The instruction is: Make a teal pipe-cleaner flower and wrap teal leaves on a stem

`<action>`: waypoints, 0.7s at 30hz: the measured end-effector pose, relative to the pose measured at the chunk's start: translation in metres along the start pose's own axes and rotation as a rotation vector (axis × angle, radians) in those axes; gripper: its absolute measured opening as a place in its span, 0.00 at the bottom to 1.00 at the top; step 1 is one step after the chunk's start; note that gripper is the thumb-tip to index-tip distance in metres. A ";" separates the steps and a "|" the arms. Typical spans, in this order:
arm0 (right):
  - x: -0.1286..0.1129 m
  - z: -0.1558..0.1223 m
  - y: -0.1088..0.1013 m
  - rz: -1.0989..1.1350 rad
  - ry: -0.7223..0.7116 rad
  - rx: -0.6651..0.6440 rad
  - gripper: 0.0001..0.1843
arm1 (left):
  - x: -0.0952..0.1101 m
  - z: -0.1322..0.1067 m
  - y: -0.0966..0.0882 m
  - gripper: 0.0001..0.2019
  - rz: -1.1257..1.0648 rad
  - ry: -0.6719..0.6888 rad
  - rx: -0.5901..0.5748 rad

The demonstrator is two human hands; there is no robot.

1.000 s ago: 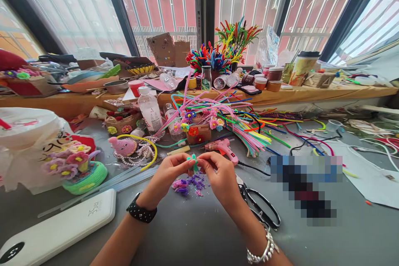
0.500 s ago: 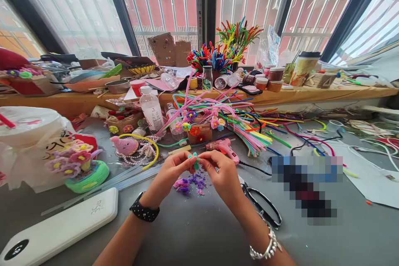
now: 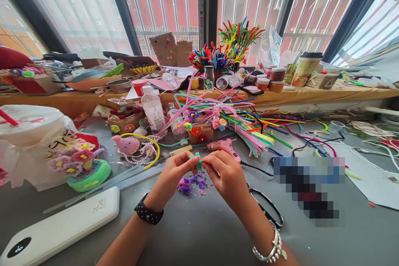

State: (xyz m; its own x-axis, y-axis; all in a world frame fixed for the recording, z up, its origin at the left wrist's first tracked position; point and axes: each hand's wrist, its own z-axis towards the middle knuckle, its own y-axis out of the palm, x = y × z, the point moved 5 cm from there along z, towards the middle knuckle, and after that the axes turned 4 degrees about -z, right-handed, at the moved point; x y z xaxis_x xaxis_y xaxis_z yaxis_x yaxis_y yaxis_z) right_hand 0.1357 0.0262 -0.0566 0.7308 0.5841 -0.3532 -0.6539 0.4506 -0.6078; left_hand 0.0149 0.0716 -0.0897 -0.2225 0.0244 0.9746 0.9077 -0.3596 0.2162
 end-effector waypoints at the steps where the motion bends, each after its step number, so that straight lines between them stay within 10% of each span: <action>1: 0.000 0.000 0.000 0.005 0.011 0.004 0.05 | 0.000 0.000 0.000 0.12 -0.001 0.004 -0.001; 21: 0.014 0.017 0.004 0.193 0.108 -0.348 0.08 | 0.001 0.000 0.000 0.13 0.275 0.043 -0.255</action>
State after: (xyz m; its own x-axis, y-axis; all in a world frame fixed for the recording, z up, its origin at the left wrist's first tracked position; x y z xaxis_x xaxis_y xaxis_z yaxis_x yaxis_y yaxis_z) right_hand 0.1402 0.0475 -0.0520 0.6301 0.5526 -0.5455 -0.6890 0.0740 -0.7210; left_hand 0.0147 0.0719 -0.0888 -0.0026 -0.1429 0.9897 0.8193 -0.5678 -0.0798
